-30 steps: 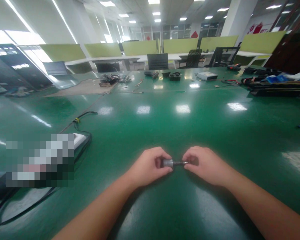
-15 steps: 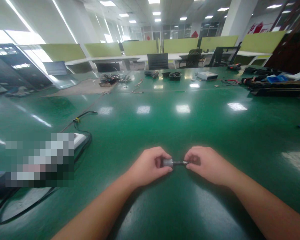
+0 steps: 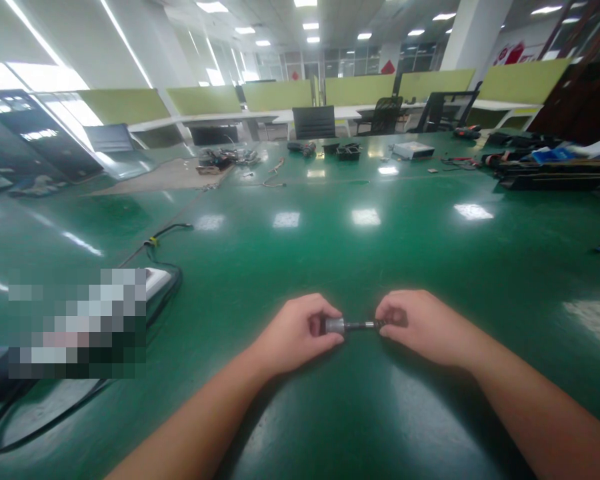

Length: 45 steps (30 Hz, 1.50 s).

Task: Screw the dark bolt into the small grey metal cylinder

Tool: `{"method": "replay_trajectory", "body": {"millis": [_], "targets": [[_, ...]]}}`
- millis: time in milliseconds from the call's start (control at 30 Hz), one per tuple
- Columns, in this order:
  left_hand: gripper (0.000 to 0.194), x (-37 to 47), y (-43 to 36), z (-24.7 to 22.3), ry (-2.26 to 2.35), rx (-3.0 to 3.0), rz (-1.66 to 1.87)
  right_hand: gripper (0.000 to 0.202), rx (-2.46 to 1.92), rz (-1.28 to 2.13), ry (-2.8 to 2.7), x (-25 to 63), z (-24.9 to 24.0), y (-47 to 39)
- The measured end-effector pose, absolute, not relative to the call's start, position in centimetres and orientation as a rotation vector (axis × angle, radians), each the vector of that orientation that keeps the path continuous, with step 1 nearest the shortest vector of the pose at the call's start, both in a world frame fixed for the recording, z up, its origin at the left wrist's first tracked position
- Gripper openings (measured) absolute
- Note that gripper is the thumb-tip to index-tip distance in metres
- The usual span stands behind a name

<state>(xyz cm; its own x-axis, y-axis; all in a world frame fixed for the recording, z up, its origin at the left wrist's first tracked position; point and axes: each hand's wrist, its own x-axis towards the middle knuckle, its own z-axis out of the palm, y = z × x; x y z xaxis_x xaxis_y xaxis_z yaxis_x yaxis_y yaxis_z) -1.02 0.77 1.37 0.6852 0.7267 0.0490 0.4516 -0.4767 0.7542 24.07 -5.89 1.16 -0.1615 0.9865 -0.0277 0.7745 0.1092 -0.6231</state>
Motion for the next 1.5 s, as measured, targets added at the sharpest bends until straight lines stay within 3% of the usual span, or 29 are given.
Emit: {"method": "replay_trajectory", "body": {"millis": [500,600,767,1100,1500], "targets": [[0.023,-1.1,0.6,1.5,0.888,2.212,0.486,0.002,-1.614,0.629,-2.009,22.2,0.3,-5.7],[0.014,-1.2,0.7,1.7,0.878,2.226,0.494,0.004,-1.559,0.556,-2.033,21.1,0.0,-5.5],[0.015,-1.2,0.6,1.5,0.808,2.179,0.487,0.003,-1.464,0.660,-2.026,20.4,-0.2,-5.3],[0.021,-0.8,0.4,1.6,0.905,2.258,0.369,0.021,-1.509,0.712,-1.980,20.8,0.1,-5.6],[0.021,-1.0,0.3,0.8,0.936,2.212,0.424,0.010,-1.481,0.654,-2.036,20.6,-0.2,-5.5]]}}
